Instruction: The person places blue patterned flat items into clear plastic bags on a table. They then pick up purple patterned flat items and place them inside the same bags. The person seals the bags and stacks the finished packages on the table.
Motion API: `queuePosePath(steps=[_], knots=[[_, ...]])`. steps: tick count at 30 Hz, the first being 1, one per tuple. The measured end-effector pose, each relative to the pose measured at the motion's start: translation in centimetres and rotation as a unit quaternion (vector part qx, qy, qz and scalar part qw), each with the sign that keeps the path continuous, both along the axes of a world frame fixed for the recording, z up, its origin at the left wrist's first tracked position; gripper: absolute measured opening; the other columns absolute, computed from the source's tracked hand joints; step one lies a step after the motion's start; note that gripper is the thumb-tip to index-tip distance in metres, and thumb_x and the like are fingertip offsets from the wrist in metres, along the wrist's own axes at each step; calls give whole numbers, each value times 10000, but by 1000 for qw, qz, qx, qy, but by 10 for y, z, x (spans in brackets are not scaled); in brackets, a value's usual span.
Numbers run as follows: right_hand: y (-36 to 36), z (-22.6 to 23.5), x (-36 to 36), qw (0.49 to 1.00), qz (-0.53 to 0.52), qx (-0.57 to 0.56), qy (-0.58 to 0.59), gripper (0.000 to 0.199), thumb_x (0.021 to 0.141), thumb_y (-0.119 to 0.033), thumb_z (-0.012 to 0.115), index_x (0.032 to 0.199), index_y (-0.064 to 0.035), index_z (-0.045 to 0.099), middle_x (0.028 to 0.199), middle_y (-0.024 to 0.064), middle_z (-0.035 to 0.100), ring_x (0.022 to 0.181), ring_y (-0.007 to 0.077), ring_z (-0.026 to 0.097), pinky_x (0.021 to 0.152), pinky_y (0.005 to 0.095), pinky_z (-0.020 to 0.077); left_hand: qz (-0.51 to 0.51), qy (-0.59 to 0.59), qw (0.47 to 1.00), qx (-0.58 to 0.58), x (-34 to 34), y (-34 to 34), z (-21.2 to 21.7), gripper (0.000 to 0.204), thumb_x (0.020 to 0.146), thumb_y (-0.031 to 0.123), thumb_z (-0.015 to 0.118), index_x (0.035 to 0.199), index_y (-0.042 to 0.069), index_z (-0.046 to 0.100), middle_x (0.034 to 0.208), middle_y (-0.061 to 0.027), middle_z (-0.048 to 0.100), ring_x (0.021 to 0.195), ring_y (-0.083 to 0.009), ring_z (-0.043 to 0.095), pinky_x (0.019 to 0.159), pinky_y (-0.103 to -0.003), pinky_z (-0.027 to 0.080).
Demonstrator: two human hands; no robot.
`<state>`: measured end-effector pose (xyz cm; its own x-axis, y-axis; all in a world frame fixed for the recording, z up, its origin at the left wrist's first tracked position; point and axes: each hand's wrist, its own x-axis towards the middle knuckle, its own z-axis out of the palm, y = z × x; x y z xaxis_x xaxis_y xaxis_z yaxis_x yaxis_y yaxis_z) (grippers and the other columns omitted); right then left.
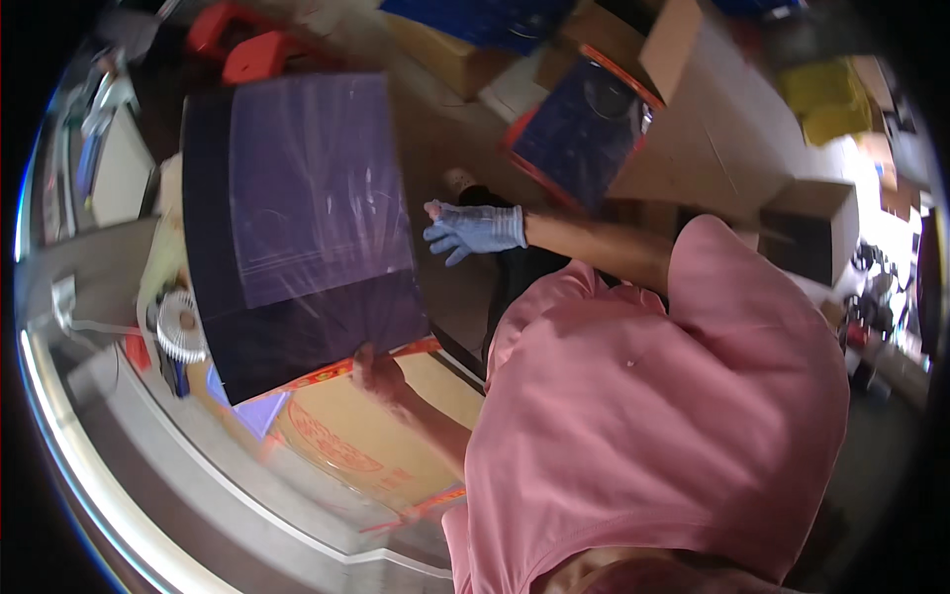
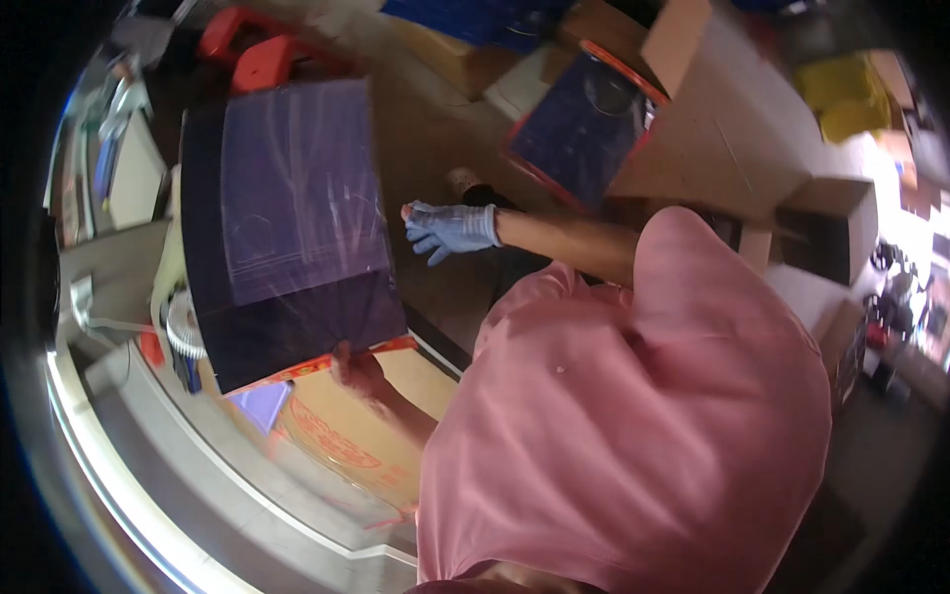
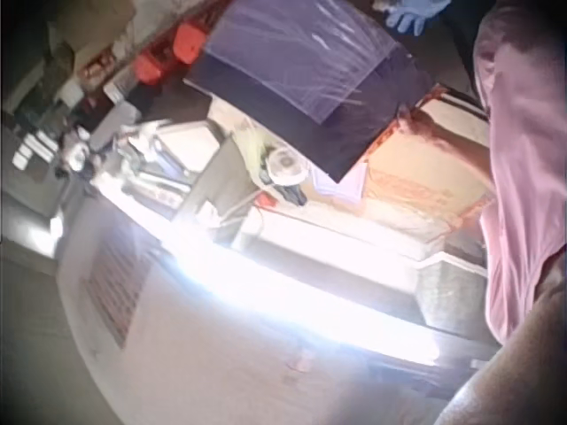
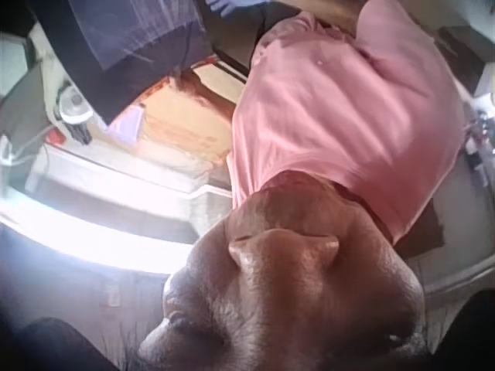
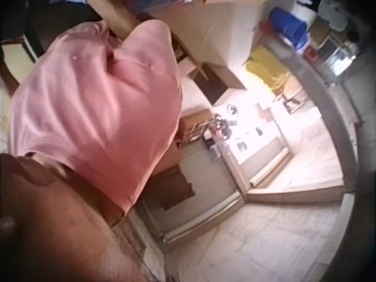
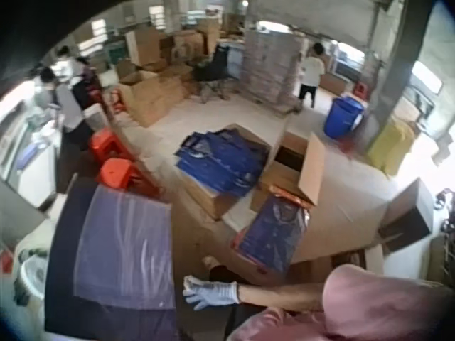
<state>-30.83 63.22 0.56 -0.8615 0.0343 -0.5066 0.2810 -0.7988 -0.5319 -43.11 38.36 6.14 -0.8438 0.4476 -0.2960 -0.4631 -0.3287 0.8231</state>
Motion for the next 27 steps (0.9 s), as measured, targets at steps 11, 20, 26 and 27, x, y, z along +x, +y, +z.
queuePosePath(steps=[11, 20, 26, 27], knots=[[31, -92, 178, 826, -544, -121, -82, 176, 799, -83, 593, 966, -130, 560, 909, 21, 609, 876, 205, 597, 831, 418, 485, -389, -152, 897, -143, 114, 144, -104, 446, 609, -67, 618, 1045, -5, 547, 935, -64, 586, 864, -210, 583, 846, -328, 458], [100, -144, 299, 726, -645, -2, -239, 318, 821, -43, 568, 1125, -123, 520, 971, 21, 577, 887, 197, 565, 802, 402, 487, -495, -169, 840, -147, 201, 229, -160, 416, 740, 55, 631, 1135, 46, 501, 963, -71, 595, 822, -179, 591, 689, -320, 483], [175, -266, 373, 721, -544, 24, -429, 302, 860, -165, 554, 1156, -137, 502, 1075, 59, 556, 976, 237, 547, 816, 466, 471, -482, -72, 809, -329, 217, 216, -197, 470, 823, 173, 586, 1243, 31, 430, 924, -56, 622, 739, -126, 574, 590, -256, 445], [185, -285, 379, 726, -522, 16, -447, 325, 844, -163, 564, 1159, -117, 500, 1077, 65, 559, 991, 248, 541, 824, 457, 464, -485, -72, 786, -377, 214, 202, -203, 443, 816, 188, 577, 1228, 58, 480, 867, -71, 631, 744, -121, 579, 591, -267, 453]])
